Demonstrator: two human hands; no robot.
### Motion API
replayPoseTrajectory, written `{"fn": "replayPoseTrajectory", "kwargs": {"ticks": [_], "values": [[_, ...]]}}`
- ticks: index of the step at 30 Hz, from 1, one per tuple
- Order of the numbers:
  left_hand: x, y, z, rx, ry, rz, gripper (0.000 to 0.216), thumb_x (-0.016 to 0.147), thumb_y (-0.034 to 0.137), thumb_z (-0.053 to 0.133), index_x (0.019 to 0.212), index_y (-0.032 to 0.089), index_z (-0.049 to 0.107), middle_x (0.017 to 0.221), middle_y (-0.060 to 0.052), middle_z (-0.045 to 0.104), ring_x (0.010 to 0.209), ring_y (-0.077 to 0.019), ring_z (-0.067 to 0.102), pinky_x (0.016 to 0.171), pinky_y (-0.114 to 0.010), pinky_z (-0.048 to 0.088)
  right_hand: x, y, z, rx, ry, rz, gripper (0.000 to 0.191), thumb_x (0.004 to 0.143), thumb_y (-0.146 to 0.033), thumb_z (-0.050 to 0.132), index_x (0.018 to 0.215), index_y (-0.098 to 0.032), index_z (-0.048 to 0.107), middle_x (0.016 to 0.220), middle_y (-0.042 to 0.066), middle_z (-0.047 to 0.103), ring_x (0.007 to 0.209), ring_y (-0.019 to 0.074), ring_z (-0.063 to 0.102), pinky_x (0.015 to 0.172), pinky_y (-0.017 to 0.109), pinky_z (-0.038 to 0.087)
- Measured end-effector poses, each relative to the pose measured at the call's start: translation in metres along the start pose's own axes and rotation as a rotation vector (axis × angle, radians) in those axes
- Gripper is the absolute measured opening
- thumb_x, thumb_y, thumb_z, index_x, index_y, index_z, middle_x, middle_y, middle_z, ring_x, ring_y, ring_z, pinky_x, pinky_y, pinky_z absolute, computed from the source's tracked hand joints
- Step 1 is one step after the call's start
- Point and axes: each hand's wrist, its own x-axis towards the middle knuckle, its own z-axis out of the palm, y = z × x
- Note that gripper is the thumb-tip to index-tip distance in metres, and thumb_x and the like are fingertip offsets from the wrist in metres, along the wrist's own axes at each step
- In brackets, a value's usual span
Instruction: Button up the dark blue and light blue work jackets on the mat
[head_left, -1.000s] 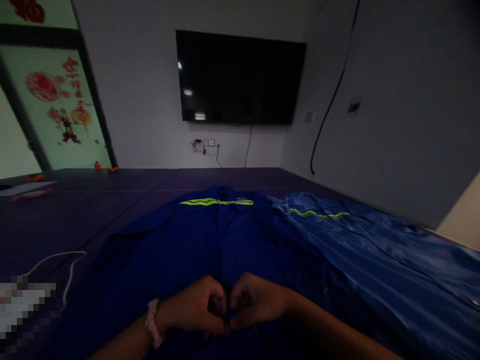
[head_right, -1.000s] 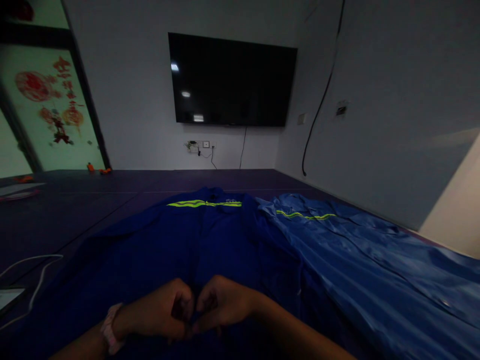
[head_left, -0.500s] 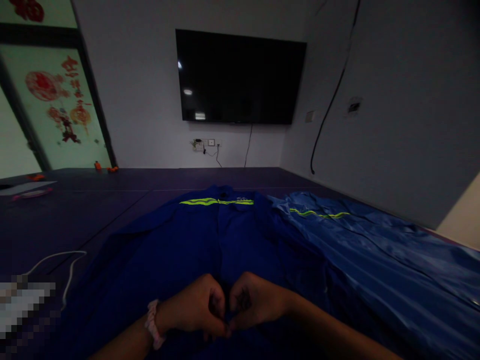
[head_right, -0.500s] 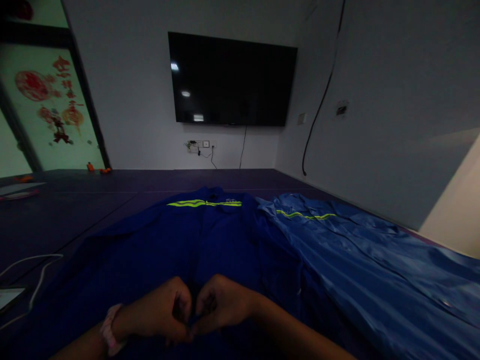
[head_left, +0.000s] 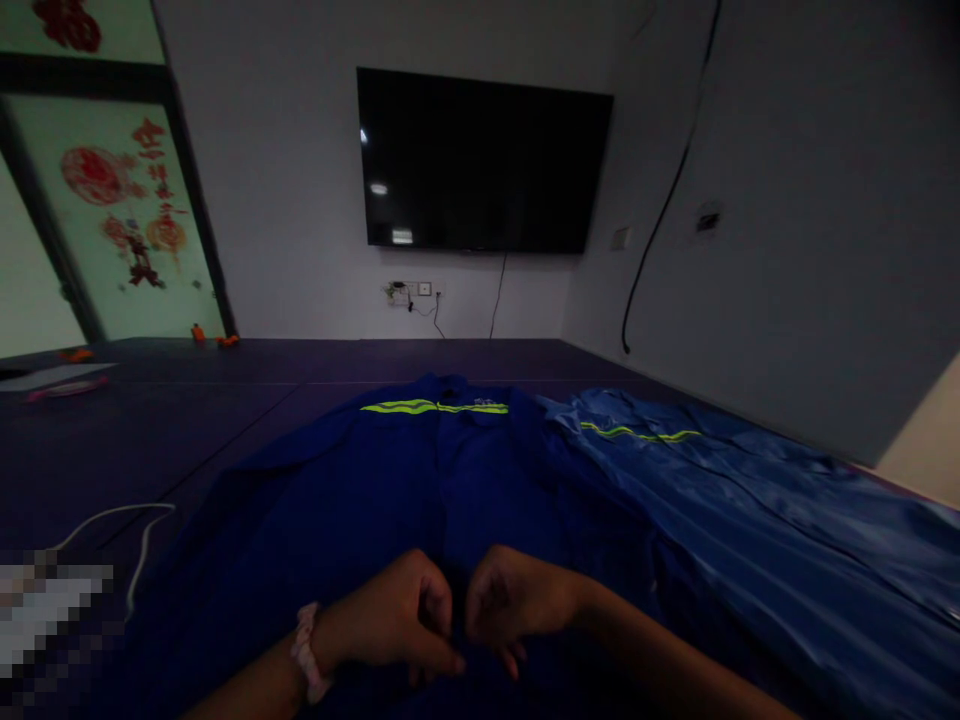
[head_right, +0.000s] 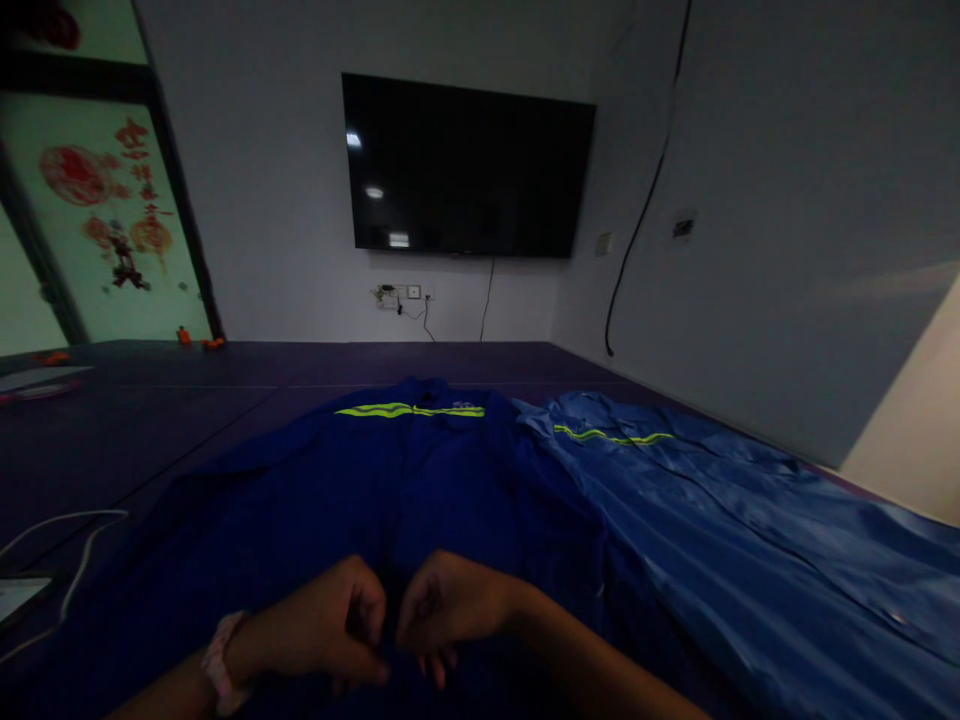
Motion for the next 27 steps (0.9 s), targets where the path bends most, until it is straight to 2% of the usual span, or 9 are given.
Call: {"fn": "replayPoseTrajectory", "kwargs": {"ticks": [7, 11, 17, 23, 27], "values": [[0.001, 0.0, -0.001, 0.028, -0.042, -0.008, 0.027, 0.052, 0.031, 0.072, 0.053, 0.013, 0.052, 0.048, 0.003, 0.057, 0.04, -0.0078, 0.051, 0.04, -0.017, 0.038, -0.005, -0.006, 0.004, -0.042, 0.031, 0.035, 0.029, 0.063, -0.034, 0.071, 0.076, -0.009, 0.065, 0.059, -0.002, 0.06, 0.045, 0.0046, 0.055, 0.04, 0.012, 0.041], [0.0, 0.001, 0.001, 0.009, -0.061, 0.014, 0.027, 0.053, 0.031, 0.072, 0.052, 0.013, 0.053, 0.048, 0.003, 0.057, 0.04, -0.0071, 0.051, 0.041, -0.017, 0.039, -0.003, -0.003, 0.004, -0.06, 0.04, 0.036, 0.021, 0.063, -0.025, 0.07, 0.077, -0.009, 0.065, 0.059, -0.003, 0.06, 0.044, 0.0042, 0.054, 0.04, 0.012, 0.04], [0.0, 0.001, 0.0, 0.014, -0.029, 0.001, 0.022, 0.054, 0.028, 0.069, 0.053, 0.013, 0.053, 0.047, 0.004, 0.057, 0.04, -0.007, 0.05, 0.041, -0.017, 0.038, -0.003, -0.004, 0.007, -0.115, 0.072, 0.004, 0.017, 0.062, -0.016, 0.066, 0.078, -0.009, 0.065, 0.06, -0.003, 0.06, 0.046, 0.0045, 0.054, 0.041, 0.012, 0.039], [0.001, 0.001, -0.001, 0.063, -0.026, 0.019, 0.014, 0.057, 0.021, 0.064, 0.053, 0.012, 0.055, 0.048, 0.004, 0.057, 0.04, -0.0068, 0.049, 0.041, -0.017, 0.037, -0.002, -0.004, 0.01, -0.231, 0.173, -0.02, 0.016, 0.059, -0.011, 0.063, 0.075, -0.009, 0.067, 0.056, -0.004, 0.057, 0.047, 0.0046, 0.051, 0.043, 0.012, 0.037], [0.002, -0.003, 0.0, 0.091, 0.008, 0.016, 0.017, 0.056, 0.023, 0.066, 0.052, 0.012, 0.054, 0.046, 0.004, 0.055, 0.039, -0.0067, 0.048, 0.041, -0.017, 0.036, 0.0, 0.002, 0.011, -0.3, 0.22, -0.065, 0.019, 0.054, -0.011, 0.066, 0.073, -0.009, 0.068, 0.057, -0.004, 0.058, 0.049, 0.0047, 0.049, 0.044, 0.013, 0.037]]}}
